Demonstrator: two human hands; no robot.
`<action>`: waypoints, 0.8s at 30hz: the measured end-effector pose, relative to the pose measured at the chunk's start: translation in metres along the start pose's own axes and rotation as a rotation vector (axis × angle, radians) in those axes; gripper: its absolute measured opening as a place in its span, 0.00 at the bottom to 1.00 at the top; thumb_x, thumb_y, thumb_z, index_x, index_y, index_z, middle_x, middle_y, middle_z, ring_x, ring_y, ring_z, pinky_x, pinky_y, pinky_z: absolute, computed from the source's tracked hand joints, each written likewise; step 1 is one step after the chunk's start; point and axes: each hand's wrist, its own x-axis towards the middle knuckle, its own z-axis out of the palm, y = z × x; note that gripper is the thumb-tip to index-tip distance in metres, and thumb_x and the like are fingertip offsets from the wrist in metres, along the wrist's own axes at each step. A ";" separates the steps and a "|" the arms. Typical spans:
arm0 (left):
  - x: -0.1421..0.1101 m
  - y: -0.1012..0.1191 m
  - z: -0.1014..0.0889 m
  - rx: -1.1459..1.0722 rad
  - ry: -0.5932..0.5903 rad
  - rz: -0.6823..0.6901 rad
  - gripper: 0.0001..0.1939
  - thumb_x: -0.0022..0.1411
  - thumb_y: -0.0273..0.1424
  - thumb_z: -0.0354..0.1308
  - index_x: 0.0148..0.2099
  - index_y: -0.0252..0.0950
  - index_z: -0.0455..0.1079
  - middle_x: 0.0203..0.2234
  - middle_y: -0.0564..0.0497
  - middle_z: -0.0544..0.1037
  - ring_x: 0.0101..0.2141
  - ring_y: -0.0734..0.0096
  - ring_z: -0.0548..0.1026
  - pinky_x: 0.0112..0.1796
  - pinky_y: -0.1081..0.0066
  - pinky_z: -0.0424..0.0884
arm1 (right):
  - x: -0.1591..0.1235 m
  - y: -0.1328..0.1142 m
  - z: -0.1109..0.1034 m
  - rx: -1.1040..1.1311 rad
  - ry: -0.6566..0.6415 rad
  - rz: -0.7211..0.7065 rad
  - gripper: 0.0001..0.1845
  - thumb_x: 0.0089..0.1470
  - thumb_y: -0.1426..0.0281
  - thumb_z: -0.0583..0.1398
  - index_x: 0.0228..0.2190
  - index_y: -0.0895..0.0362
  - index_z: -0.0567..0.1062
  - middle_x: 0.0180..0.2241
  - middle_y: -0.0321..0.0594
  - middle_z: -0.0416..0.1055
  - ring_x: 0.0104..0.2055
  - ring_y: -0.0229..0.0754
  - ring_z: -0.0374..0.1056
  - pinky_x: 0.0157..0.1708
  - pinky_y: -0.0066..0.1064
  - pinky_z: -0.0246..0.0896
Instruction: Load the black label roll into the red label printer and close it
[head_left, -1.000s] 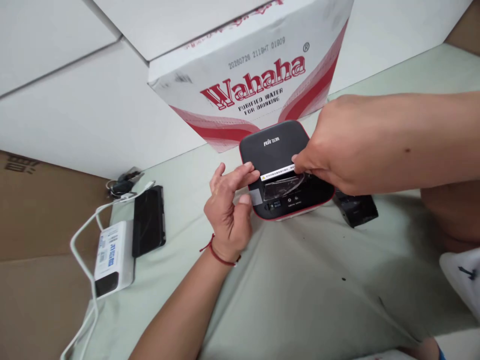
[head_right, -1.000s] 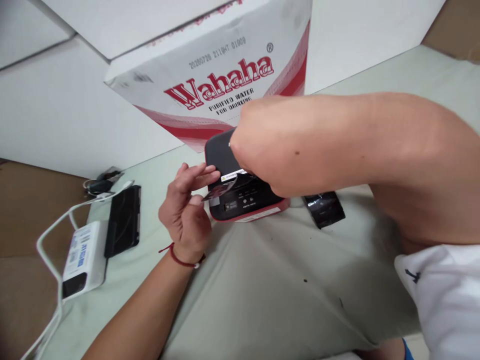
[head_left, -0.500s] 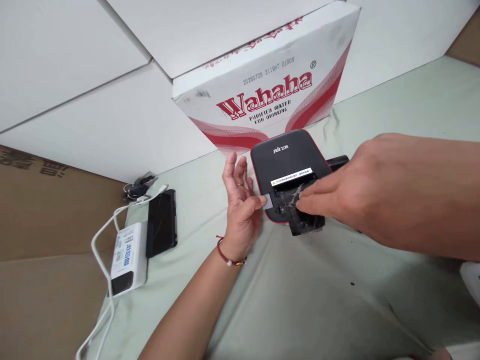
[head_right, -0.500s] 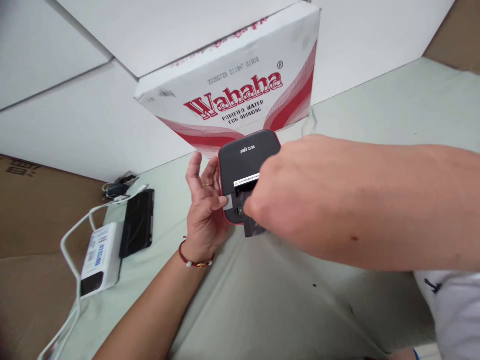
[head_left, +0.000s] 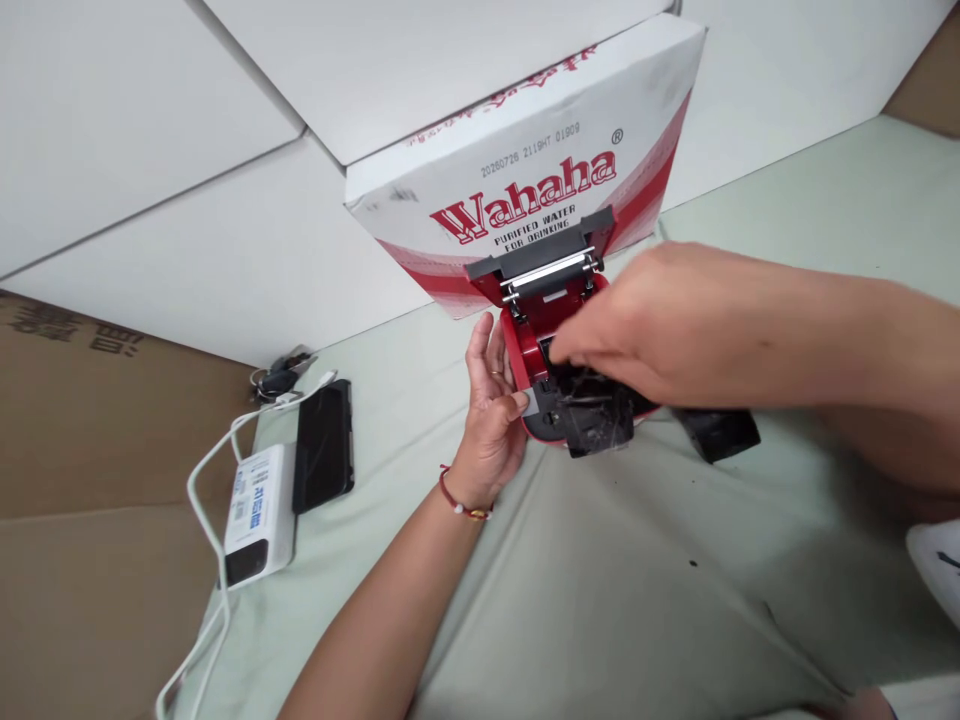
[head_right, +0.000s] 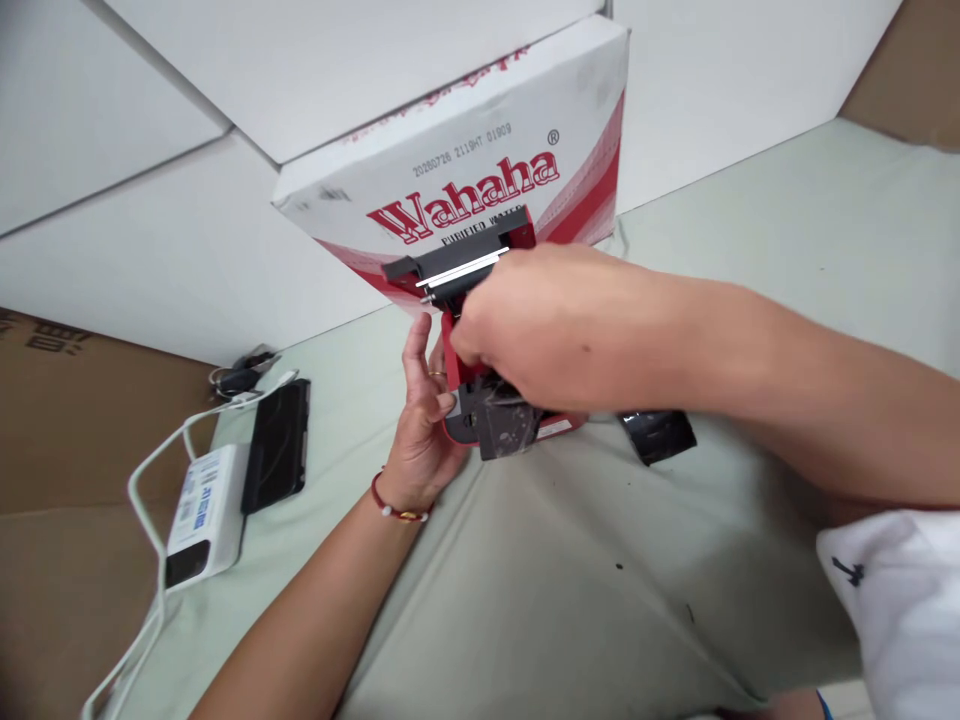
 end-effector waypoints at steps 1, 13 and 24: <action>0.000 -0.001 0.000 0.007 0.004 0.005 0.51 0.63 0.52 0.78 0.81 0.65 0.58 0.86 0.52 0.58 0.84 0.48 0.59 0.79 0.47 0.68 | 0.010 0.001 0.000 -0.047 0.014 0.028 0.11 0.61 0.73 0.63 0.38 0.49 0.86 0.33 0.39 0.82 0.31 0.41 0.66 0.34 0.38 0.52; 0.000 -0.006 0.006 0.019 0.007 0.037 0.45 0.66 0.55 0.74 0.79 0.61 0.62 0.84 0.50 0.62 0.82 0.44 0.63 0.78 0.44 0.69 | 0.044 0.027 0.012 -0.258 -0.097 0.172 0.21 0.62 0.69 0.71 0.55 0.47 0.91 0.42 0.45 0.86 0.42 0.53 0.78 0.41 0.37 0.59; 0.001 -0.006 0.006 0.022 0.003 0.060 0.43 0.67 0.54 0.73 0.78 0.61 0.64 0.83 0.52 0.64 0.82 0.45 0.62 0.79 0.45 0.67 | 0.002 0.042 -0.033 0.236 0.049 0.145 0.20 0.64 0.71 0.71 0.56 0.52 0.90 0.37 0.29 0.86 0.35 0.30 0.73 0.42 0.28 0.61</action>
